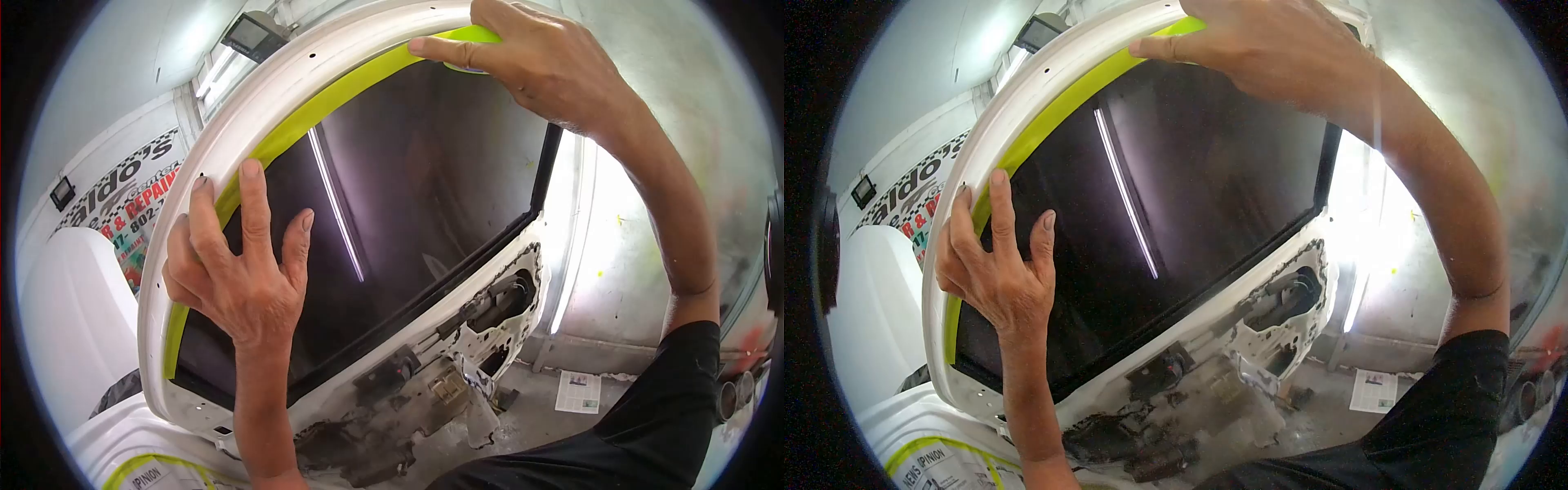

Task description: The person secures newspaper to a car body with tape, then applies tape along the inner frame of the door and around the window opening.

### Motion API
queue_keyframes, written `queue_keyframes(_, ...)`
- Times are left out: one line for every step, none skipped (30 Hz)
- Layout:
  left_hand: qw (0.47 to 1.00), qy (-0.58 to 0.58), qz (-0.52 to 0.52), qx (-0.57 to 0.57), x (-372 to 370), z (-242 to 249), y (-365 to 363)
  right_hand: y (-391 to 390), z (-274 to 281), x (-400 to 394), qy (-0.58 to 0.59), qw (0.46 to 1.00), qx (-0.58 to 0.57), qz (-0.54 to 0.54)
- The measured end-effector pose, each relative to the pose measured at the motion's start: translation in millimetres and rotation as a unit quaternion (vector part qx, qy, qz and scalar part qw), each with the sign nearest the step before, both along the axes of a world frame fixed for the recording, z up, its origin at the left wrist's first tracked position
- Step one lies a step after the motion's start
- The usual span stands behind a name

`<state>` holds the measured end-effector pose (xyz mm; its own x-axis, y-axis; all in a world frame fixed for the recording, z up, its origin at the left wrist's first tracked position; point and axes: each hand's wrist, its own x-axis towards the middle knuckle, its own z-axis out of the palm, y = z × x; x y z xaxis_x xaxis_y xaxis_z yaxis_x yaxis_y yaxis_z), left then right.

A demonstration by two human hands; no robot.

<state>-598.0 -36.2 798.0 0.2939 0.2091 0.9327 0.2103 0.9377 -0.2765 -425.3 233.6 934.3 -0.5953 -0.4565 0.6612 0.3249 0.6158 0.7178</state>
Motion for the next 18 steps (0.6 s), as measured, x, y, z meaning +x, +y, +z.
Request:
queue_keyframes(1.0, 0.001, -0.003, -0.002, 0.3, 0.9, -0.1, -1.2, -1.3, -1.5, 0.001, 1.0, -0.005, -0.002)
queue_keyframes(1.0, 0.008, 0.008, -0.004, 0.5, 2.3, -0.8, -2.3, -2.0, -3.0, 0.003, 1.0, -0.01, -0.005)
queue_keyframes(1.0, 0.015, 0.017, -0.005, 0.5, 3.9, -1.7, -3.9, -2.0, -4.4, 0.001, 1.0, -0.014, -0.004)
queue_keyframes(0.999, 0.023, 0.027, -0.007, 0.3, 4.7, -2.4, -5.8, -1.8, -5.6, 0.0, 1.0, -0.017, -0.003)
queue_keyframes(0.999, 0.021, 0.026, -0.008, 0.0, 4.6, -2.8, -6.7, -1.8, -6.2, -0.001, 1.0, -0.02, -0.002)
queue_keyframes(0.999, 0.02, 0.026, -0.009, -0.4, 4.6, -3.1, -6.2, -2.1, -6.7, 0.001, 1.0, -0.014, 0.006)
queue_keyframes(0.999, 0.019, 0.025, -0.01, -0.8, 4.6, -3.1, -5.4, -2.2, -7.4, 0.003, 1.0, -0.007, 0.014)
queue_keyframes(1.0, 0.017, 0.01, -0.008, -1.1, 4.5, -2.0, -4.9, -2.0, -7.8, 0.006, 1.0, -0.001, 0.022)
queue_keyframes(1.0, 0.015, -0.004, -0.007, -1.5, 4.3, -0.1, -9.0, -2.0, -5.2, -0.001, 1.0, -0.01, 0.014)
queue_keyframes(1.0, 0.014, -0.019, -0.006, -1.8, 4.5, 1.8, -16.5, -1.9, -0.4, -0.008, 1.0, -0.02, 0.006)
queue_keyframes(1.0, 0.016, -0.022, -0.007, -2.2, 5.6, 3.3, -20.5, -1.8, 2.0, -0.014, 0.999, -0.029, -0.001)
queue_keyframes(1.0, 0.018, -0.024, -0.008, -2.8, 7.5, 5.0, -17.5, -1.6, -0.4, -0.008, 1.0, -0.023, 0.006)
queue_keyframes(0.999, 0.02, -0.027, -0.009, -3.2, 9.1, 6.8, -11.9, -1.5, -4.8, -0.002, 1.0, -0.016, 0.013)
queue_keyframes(0.999, 0.018, -0.027, -0.01, -2.8, 10.5, 8.9, -8.4, -1.7, -7.2, 0.003, 1.0, -0.01, 0.021)
queue_keyframes(0.999, 0.016, -0.027, -0.011, -1.8, 12.0, 11.2, -10.1, -1.6, -6.0, -0.003, 1.0, -0.018, 0.017)
queue_keyframes(0.999, 0.014, -0.026, -0.012, -0.7, 13.4, 13.5, -14.2, -1.1, -4.2, -0.009, 1.0, -0.026, 0.014)
queue_keyframes(0.999, 0.012, -0.029, -0.013, 0.1, 14.6, 16.0, -16.0, -0.9, -3.5, -0.015, 0.999, -0.034, 0.011)
queue_keyframes(0.999, 0.011, -0.032, -0.014, 0.8, 16.0, 18.4, -13.7, -1.5, -5.9, -0.017, 0.999, -0.037, 0.0)
